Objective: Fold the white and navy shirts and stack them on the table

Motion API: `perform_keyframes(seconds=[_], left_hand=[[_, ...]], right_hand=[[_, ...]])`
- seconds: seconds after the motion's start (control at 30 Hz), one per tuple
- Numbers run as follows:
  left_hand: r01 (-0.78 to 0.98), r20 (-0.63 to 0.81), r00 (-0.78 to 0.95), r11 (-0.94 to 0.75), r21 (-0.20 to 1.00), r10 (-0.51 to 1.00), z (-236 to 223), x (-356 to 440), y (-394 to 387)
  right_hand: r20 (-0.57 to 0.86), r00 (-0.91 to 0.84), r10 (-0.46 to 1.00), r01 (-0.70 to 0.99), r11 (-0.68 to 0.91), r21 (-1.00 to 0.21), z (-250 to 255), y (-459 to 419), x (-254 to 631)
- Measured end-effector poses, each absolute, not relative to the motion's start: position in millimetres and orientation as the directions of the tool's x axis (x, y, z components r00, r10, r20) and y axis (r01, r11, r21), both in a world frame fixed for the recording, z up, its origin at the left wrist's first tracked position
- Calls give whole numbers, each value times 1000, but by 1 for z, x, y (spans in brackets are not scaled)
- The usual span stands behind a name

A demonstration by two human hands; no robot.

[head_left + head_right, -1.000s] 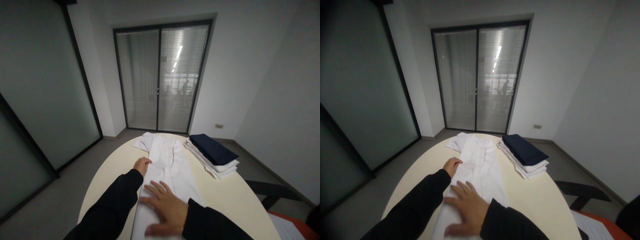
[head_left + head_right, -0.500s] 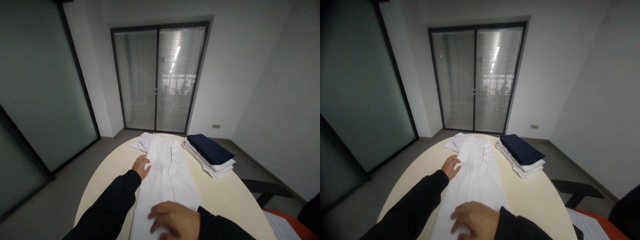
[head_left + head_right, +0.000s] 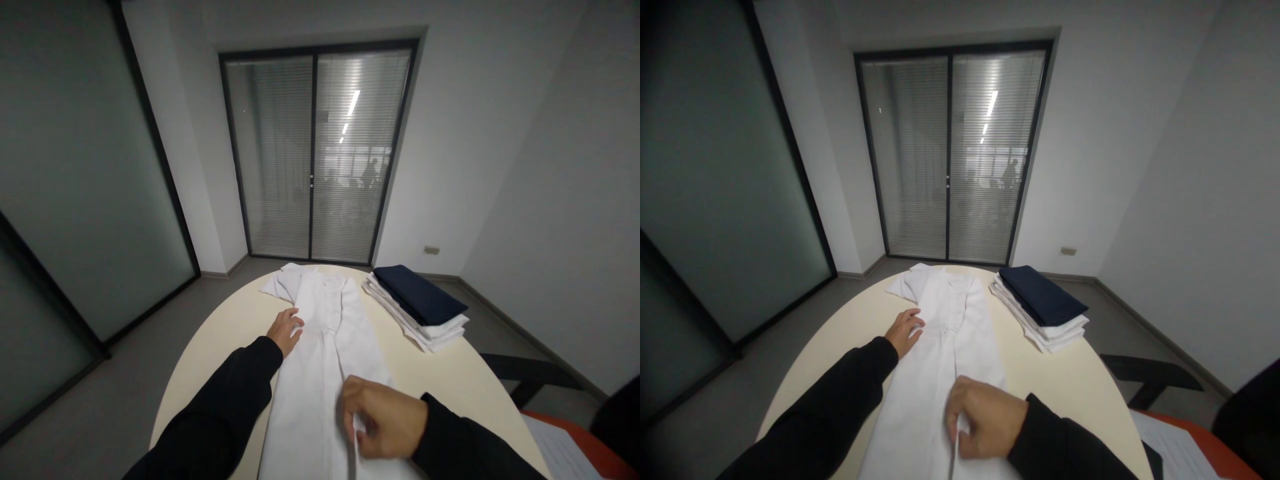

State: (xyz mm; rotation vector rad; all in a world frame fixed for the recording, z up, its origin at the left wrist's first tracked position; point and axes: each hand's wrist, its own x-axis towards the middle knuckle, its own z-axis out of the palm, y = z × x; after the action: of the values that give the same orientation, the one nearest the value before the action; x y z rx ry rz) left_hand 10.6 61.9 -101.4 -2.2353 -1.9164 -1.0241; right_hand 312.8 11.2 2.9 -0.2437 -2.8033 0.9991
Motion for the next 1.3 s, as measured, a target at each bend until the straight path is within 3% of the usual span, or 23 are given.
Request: perform_keyframes(seconds=[0.1, 0.33, 0.67, 0.87, 1.07, 1.2, 1.3], left_hand=[[894, 495, 55, -264, 362, 867, -100, 11, 62], [902, 505, 100, -292, 317, 858, -87, 18, 55], [860, 352, 261, -382, 338, 899, -71, 32, 46], [831, 277, 280, -377, 410, 919, -40, 73, 36], [907, 103, 6, -49, 418, 995, -47, 116, 60], [880, 60, -93, 53, 471, 994, -53, 119, 83], [846, 48, -148, 101, 524, 988, -53, 115, 92]], right_hand=[[133, -957, 259, 109, 742, -661, -7, 16, 309], [135, -963, 232, 64, 686, -725, -30, 26, 308], [132, -962, 240, 84, 716, -693, -22, 17, 304], [78, -951, 298, 136, 633, -762, -31, 20, 305], [103, -945, 311, 101, 577, -811, -40, 22, 308], [101, -931, 350, 110, 532, -839, -43, 22, 309], [223, -898, 380, 45, 581, -813, -42, 24, 310]])
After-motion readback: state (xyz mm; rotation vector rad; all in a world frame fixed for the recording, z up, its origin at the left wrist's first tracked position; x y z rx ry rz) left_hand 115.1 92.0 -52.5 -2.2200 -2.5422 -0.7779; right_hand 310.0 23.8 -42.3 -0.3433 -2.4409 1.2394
